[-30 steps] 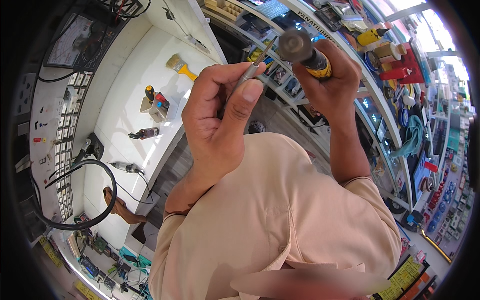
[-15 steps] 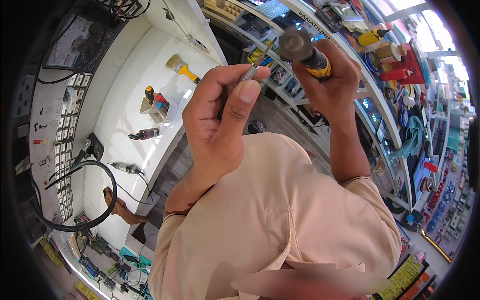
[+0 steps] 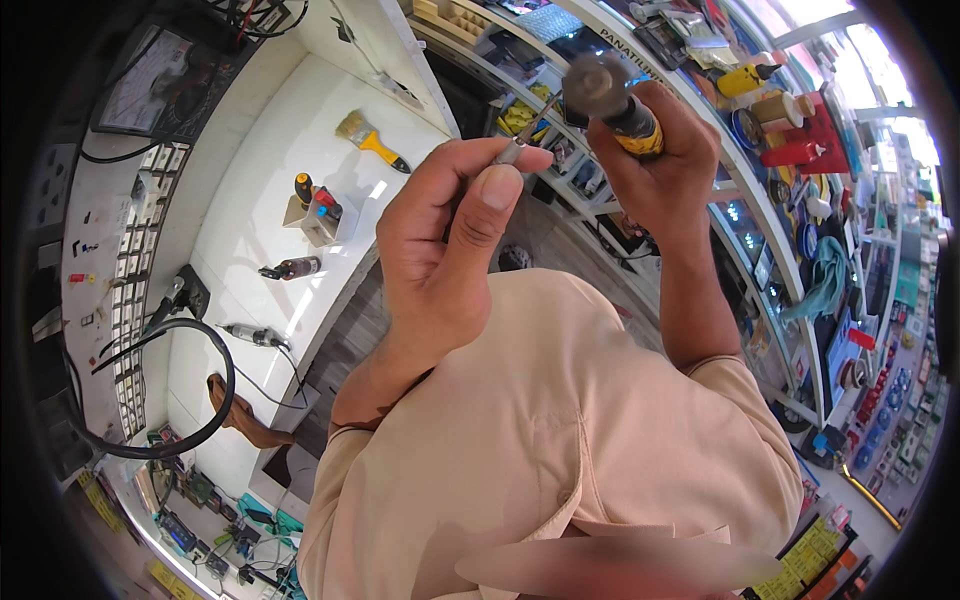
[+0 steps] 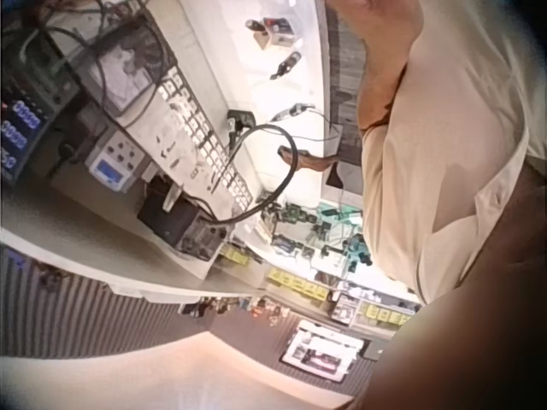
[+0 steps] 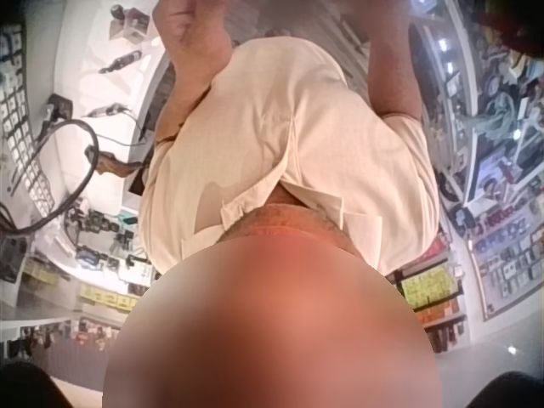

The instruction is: The person uses a rotary tool to grind a small metal component with a blue cap, then switches to a different rotary tool to grind the metal jaws of a pair of scissors. The person holds the items with one hand while operating the tool with the other, rotating the items to access different surfaces.

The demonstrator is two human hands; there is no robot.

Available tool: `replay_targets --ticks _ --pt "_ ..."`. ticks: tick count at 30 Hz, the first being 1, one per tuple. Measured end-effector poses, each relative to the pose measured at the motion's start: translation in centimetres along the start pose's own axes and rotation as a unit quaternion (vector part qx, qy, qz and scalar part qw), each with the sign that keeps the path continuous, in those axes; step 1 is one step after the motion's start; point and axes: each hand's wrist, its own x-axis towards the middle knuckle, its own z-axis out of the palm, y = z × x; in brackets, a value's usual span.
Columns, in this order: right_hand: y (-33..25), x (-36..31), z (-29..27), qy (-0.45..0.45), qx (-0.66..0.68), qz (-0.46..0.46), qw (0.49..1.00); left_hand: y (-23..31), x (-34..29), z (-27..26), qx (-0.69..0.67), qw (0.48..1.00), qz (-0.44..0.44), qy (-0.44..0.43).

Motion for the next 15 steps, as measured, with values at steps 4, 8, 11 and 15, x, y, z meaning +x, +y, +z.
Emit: replay_targets --ticks 4,8,11,15 --pt "0.0 -0.3 0.5 -0.003 0.023 0.064 0.998 -0.4 0.1 -1.2 -0.117 0.99 -0.079 -0.022" --pt "-0.2 -1.3 1.5 0.006 0.078 0.154 0.985 -1.6 0.6 -2.8 -0.319 0.939 -0.117 -0.045" --pt "-0.2 -2.4 2.1 -0.02 0.081 0.218 0.972 -1.9 0.7 -3.6 -0.375 0.918 -0.124 -0.034" --pt "-0.3 -3.5 2.9 -0.058 0.101 0.28 0.953 -2.0 -0.3 -3.5 -0.354 0.913 -0.184 0.087"
